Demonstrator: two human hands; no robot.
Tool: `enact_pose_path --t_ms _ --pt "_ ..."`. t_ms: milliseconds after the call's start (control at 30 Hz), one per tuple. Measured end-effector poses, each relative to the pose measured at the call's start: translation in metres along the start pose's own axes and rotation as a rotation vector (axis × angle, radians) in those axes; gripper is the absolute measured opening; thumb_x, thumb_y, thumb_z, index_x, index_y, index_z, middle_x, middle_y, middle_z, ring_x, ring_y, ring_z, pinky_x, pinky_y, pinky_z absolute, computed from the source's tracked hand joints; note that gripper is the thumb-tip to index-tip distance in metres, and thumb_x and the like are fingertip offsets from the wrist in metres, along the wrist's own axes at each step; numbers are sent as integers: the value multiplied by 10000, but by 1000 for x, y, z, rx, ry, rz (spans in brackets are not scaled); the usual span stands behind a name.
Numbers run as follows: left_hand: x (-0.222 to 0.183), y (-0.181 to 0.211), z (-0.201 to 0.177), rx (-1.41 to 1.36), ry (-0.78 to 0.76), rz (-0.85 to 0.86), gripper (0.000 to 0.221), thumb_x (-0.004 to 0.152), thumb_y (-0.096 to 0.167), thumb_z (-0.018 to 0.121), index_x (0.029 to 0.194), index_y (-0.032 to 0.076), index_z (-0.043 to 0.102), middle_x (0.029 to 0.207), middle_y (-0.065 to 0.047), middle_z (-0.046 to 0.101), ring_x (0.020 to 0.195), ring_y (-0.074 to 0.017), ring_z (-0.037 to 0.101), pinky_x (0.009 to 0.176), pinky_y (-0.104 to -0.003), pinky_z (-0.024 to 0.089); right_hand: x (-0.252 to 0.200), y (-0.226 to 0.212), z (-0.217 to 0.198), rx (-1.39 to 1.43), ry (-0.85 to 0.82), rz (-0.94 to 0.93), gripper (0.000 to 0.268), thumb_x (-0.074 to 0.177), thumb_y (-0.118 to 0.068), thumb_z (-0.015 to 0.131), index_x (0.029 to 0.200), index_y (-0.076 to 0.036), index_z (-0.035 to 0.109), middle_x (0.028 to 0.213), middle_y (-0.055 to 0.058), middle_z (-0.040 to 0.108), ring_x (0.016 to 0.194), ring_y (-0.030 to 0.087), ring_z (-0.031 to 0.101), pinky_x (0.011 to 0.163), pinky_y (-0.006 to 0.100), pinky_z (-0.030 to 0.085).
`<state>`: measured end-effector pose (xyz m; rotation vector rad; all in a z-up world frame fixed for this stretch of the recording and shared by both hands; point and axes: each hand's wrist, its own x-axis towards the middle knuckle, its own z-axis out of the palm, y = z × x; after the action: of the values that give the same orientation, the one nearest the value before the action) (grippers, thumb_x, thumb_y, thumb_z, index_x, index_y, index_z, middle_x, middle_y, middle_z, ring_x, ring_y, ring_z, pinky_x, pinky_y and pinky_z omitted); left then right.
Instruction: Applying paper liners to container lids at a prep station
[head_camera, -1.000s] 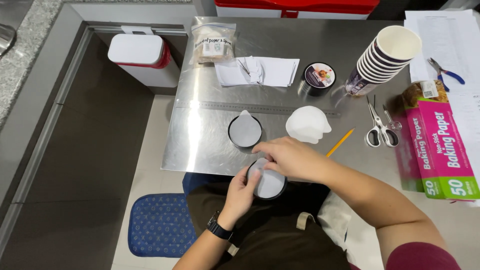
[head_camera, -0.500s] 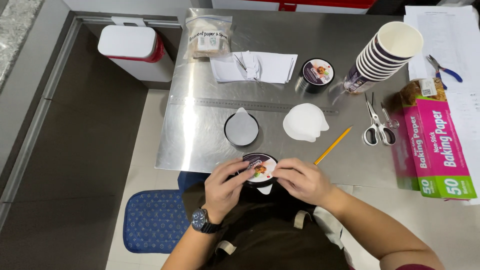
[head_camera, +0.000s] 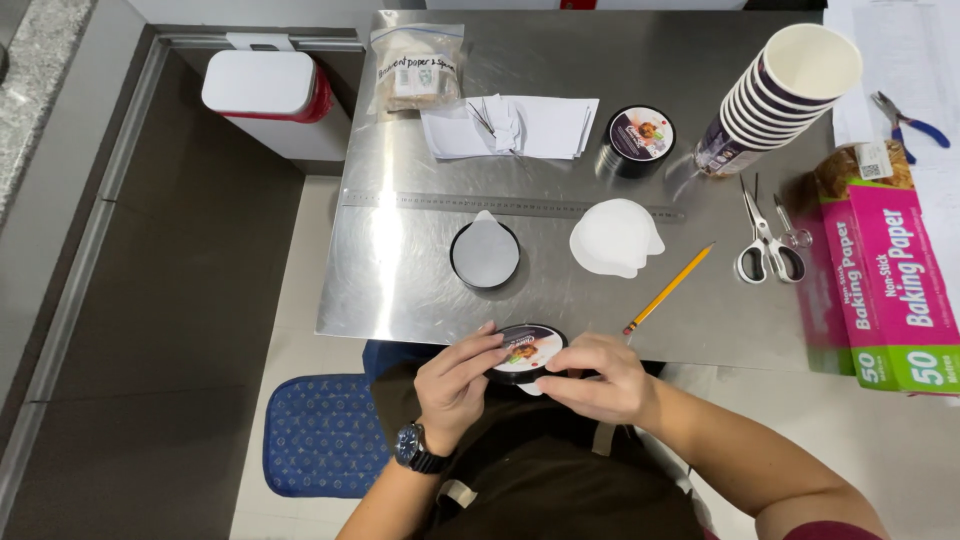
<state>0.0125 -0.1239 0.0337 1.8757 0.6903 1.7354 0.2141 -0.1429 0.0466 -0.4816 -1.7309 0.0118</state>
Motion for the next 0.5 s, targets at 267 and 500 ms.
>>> enact_pose_path --t_ms 267,500 --pt "-21 1 3 -111 -26 -138 370 850 -242 488 973 3 737 1033 -198 727 1017 -353 746 1007 -527 653 -18 -3 -18 24 -167 68 162 897 -4 776 1046 -45 729 1057 133 644 749 226 668 603 333 570" --pt "-24 -2 2 -88 -32 -156 352 876 -211 480 957 17 736 1022 -186 738 1045 -414 749 978 -490 657 -17 0 -21 4 -206 129 154 928 -43 745 1069 -67 690 1066 143 641 786 247 697 710 359 633"
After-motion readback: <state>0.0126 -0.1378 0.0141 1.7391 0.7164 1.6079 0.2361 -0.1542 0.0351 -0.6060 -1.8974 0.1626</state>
